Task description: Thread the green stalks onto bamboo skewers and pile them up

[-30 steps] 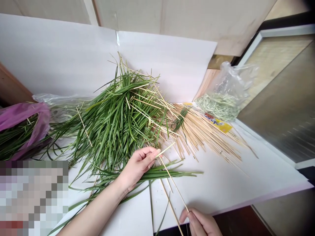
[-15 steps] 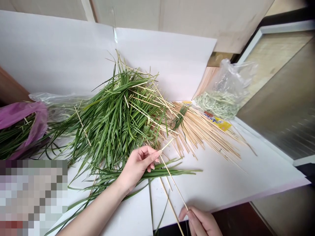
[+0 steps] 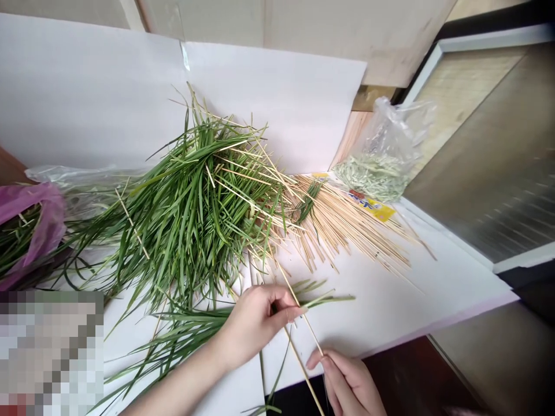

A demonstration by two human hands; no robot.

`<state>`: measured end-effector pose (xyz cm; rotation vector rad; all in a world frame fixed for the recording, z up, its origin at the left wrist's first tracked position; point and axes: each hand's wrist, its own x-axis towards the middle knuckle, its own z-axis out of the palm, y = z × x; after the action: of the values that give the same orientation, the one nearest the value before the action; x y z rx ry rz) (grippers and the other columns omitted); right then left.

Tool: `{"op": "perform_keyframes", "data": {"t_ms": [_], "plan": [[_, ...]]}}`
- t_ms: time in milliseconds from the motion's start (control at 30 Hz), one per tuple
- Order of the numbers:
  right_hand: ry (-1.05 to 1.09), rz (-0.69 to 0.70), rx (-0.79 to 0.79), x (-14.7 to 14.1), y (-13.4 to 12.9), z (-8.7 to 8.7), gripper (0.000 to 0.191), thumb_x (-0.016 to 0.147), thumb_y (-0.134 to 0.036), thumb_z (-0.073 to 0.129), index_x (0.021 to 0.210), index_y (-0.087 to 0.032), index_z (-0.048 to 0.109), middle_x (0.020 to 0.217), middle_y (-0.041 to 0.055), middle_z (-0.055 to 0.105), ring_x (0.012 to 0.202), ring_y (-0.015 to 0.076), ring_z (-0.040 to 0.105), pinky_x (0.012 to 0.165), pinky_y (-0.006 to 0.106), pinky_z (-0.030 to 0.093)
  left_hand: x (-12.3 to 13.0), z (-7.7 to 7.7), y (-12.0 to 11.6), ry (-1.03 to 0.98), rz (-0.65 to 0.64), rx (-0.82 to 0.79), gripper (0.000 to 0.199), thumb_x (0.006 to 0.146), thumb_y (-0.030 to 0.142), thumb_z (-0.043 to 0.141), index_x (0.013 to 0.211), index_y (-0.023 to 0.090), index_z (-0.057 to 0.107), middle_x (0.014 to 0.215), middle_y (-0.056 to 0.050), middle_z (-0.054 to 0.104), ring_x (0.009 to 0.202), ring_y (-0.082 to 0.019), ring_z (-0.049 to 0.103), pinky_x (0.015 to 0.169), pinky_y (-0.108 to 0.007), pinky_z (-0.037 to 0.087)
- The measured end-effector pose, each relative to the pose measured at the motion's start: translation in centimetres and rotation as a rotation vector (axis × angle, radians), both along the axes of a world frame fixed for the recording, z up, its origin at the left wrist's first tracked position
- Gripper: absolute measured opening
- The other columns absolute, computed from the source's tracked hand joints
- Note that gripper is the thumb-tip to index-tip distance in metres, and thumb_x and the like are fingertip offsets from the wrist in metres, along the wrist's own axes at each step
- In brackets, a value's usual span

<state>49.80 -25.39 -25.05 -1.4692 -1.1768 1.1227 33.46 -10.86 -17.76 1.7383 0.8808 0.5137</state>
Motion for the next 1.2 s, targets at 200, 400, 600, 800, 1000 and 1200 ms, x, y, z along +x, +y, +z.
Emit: {"op": "perform_keyframes", "data": {"t_ms": [200,400,600,800,1000,1200], "plan": [[0.086,-0.045,0.082,-0.5,0.3,-0.4,0.053,0.106,-0.059,0.040,0.086,-0.017,0.064,0.043,-0.0091,0.032,0.040,0.0107,0.028,0.047,0.023,0.028,2.1,1.0,-1.7,0.142,-0.061,0.272,0.020,0.089,0.031,0.066,0.073,0.020,0.070,0.074,-0.004,0.067,0.079,-0.021,0.059,0.069,-0.028,0.040],[0.152,0.035,0.043,1.4,0.3,1.7,0.049,0.106,-0.058,0.038,0.082,-0.019,0.056,0.050,-0.0076,0.041,0.039,0.0092,0.030,0.041,0.021,0.022,2.3,3.0,0.8,0.079,-0.305,0.308,0.036,0.100,0.035,0.044,0.087,0.019,0.073,0.082,-0.006,0.072,0.078,-0.021,0.064,0.074,-0.029,0.045],[0.124,-0.164,0.011,4.9,0.3,2.4,0.052,0.101,-0.062,0.045,0.072,-0.020,0.052,0.051,-0.0065,0.040,0.043,0.0111,0.032,0.044,0.022,0.025,3.4,1.4,2.3,0.353,-0.242,0.672,0.020,0.091,0.031,0.061,0.104,0.020,0.071,0.099,-0.008,0.071,0.092,-0.026,0.062,0.085,-0.036,0.044],[0.044,-0.011,0.046,5.0,0.2,2.2,0.052,0.106,-0.051,0.040,0.064,-0.021,0.042,0.051,-0.0062,0.035,0.049,0.0134,0.035,0.051,0.025,0.029,4.0,-0.1,2.4,0.298,-0.187,0.632,0.007,0.088,0.026,0.067,0.087,0.022,0.072,0.088,-0.006,0.070,0.088,-0.023,0.061,0.081,-0.033,0.043],[0.070,0.043,0.015,5.3,0.2,1.4,0.051,0.105,-0.057,0.039,0.067,-0.023,0.037,0.054,-0.0065,0.031,0.044,0.0119,0.029,0.043,0.024,0.021,3.5,0.1,2.6,0.066,0.096,0.438,0.013,0.086,0.031,0.070,0.077,0.021,0.073,0.078,-0.004,0.071,0.073,-0.019,0.060,0.071,-0.028,0.042],[0.065,0.080,-0.001,5.8,0.2,1.2,0.054,0.104,-0.060,0.037,0.066,-0.023,0.038,0.051,-0.0068,0.030,0.042,0.0123,0.031,0.044,0.025,0.023,3.5,-0.2,2.8,-0.238,0.222,-0.047,0.029,0.079,0.041,0.076,0.093,0.017,0.071,0.076,-0.003,0.069,0.063,-0.014,0.059,0.061,-0.025,0.046]]}}
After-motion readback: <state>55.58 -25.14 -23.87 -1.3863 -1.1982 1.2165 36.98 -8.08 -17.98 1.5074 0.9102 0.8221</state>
